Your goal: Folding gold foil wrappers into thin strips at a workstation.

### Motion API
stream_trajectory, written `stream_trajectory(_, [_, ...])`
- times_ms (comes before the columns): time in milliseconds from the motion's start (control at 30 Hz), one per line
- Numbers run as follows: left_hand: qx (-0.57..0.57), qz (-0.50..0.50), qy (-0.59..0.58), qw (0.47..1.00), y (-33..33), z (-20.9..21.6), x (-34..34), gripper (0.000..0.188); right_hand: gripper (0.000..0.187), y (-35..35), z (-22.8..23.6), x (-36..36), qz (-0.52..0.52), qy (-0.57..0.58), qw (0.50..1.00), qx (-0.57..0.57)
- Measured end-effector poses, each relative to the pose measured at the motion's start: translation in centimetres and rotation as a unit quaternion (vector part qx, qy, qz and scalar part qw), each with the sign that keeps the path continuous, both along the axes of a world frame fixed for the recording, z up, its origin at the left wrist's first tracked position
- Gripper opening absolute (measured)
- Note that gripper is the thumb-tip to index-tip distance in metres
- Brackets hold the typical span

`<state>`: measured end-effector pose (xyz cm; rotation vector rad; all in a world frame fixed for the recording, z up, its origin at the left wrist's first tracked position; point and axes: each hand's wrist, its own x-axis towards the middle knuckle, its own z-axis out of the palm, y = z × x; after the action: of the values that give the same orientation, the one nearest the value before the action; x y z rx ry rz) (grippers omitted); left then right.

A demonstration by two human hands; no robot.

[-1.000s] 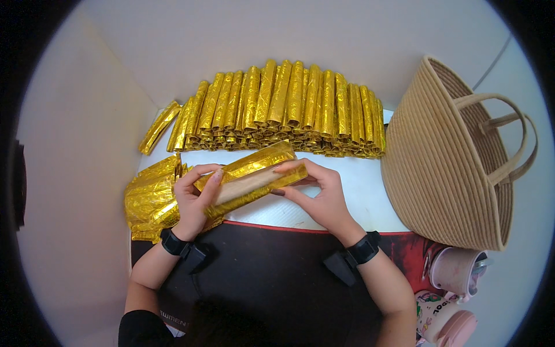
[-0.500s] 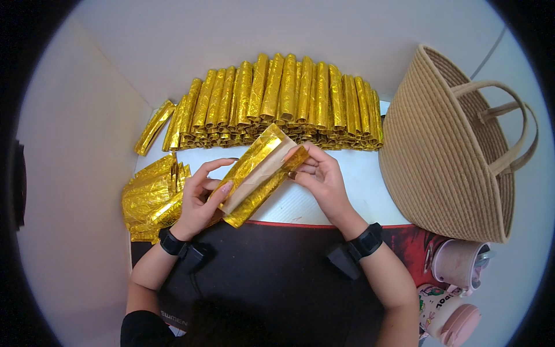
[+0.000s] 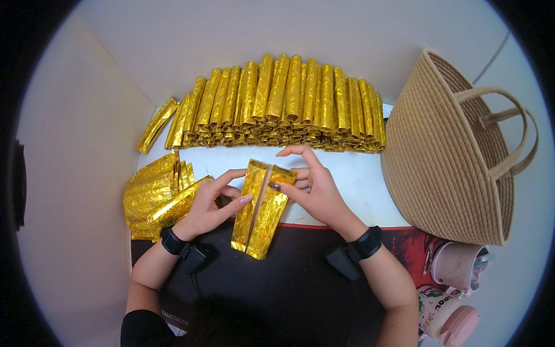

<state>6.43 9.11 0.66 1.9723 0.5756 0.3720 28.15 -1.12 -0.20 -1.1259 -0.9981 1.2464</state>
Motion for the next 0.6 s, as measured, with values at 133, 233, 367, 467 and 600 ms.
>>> stream_trajectory(133, [-0.003, 0.026, -0.048, 0.998, 0.1, -0.5, 0.2, 0.033, 0.031, 0.0, -0.2, 0.1, 0.070, -0.075, 0.995, -0.014])
stream_trajectory(233, [-0.034, 0.038, -0.065, 0.997, 0.2, -0.5, 0.4, 0.026, 0.026, 0.1, -0.6, 0.1, 0.062, -0.087, 0.994, -0.007])
stream_trajectory(367, [-0.097, 0.043, -0.044, 0.993, 0.4, 0.5, 0.1, 0.026, 0.026, 0.3, -0.2, 0.2, 0.010, -0.026, 0.999, -0.044])
stream_trajectory(467, [-0.138, 0.060, -0.095, 0.984, 0.0, 0.3, 0.4, 0.026, 0.025, 0.3, -0.5, 0.4, -0.003, -0.038, 0.999, -0.010])
stream_trajectory(600, [-0.143, 0.048, -0.082, 0.985, 0.0, 0.6, 0.4, 0.023, 0.023, 0.0, -0.9, 0.7, 0.009, -0.032, 0.999, -0.007])
